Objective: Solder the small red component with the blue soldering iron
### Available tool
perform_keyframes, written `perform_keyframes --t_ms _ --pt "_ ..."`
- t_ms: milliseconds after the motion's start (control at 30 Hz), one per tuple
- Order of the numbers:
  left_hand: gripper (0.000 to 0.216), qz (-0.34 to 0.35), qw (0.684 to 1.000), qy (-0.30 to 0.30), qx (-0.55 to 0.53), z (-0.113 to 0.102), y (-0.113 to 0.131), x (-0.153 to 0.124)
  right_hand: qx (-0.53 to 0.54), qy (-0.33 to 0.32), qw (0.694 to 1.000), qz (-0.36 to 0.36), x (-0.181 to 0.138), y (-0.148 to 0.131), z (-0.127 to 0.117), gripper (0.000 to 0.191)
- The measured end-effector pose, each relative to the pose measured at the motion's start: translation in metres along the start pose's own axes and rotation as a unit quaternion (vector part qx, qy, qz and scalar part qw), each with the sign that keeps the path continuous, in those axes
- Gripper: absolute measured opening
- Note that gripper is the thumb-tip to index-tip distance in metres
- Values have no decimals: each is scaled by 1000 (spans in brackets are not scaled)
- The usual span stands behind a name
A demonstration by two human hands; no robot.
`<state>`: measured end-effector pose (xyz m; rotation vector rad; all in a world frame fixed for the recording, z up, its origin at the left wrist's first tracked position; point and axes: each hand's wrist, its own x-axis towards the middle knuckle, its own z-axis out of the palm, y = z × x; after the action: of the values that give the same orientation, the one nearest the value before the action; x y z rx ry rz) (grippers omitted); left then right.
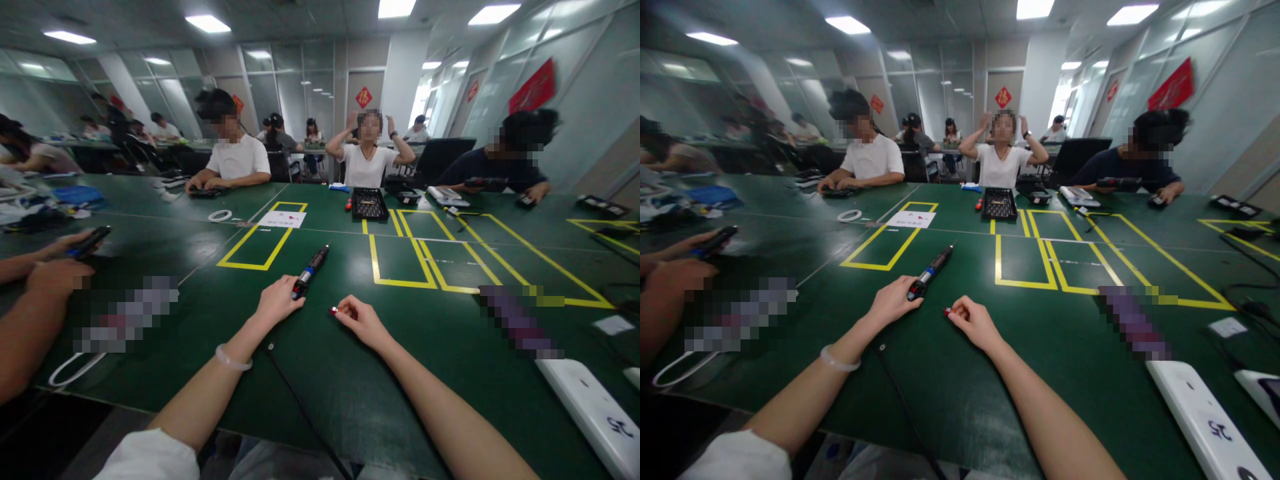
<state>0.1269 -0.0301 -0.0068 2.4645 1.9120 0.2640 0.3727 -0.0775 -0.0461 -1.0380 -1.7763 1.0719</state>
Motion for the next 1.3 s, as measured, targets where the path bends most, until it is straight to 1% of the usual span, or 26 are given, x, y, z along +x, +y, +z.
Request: perform_keyframes --t_ms 133,233,367,467,533,600,733,800,933,1033,1133,1233,1300 --pt "53 81 996 -2 -44 5 31 -9 -41 24 999 -14 0 0 1 18" --pt "53 121 990 -11 -66 9 47 -14 -82 30 996 -21 0 2 3 14" --pt "55 166 982 -28 -83 7 59 -20 -157 35 987 -21 0 3 6 11" --pt "58 190 977 -42 -89 4 61 -21 -207 41 977 -6 3 3 9 16" --pt "58 195 975 -50 -92 2 60 -21 -199 43 979 5 4 3 11 18" --pt "58 191 975 -54 -95 3 59 -21 -177 37 983 1 5 3 12 17" --pt "60 190 976 -48 -99 7 58 -22 -146 19 988 -44 4 2 12 8" --pt "62 190 977 -37 -93 10 59 -23 -130 16 990 -54 3 0 11 4" --pt "58 184 980 -15 -72 13 62 -24 -142 18 987 -78 1 -4 8 11" --pt "51 173 983 -14 -66 15 64 -23 -152 32 984 -89 1 -3 7 13" --pt "52 171 983 -8 -59 16 64 -21 -148 42 984 -87 0 0 4 15" --pt "53 167 985 -4 -36 14 59 -19 -145 43 985 -78 -1 1 1 15" --pt "54 156 988 -3 -21 12 52 -17 -145 39 986 -71 -3 1 -1 14"
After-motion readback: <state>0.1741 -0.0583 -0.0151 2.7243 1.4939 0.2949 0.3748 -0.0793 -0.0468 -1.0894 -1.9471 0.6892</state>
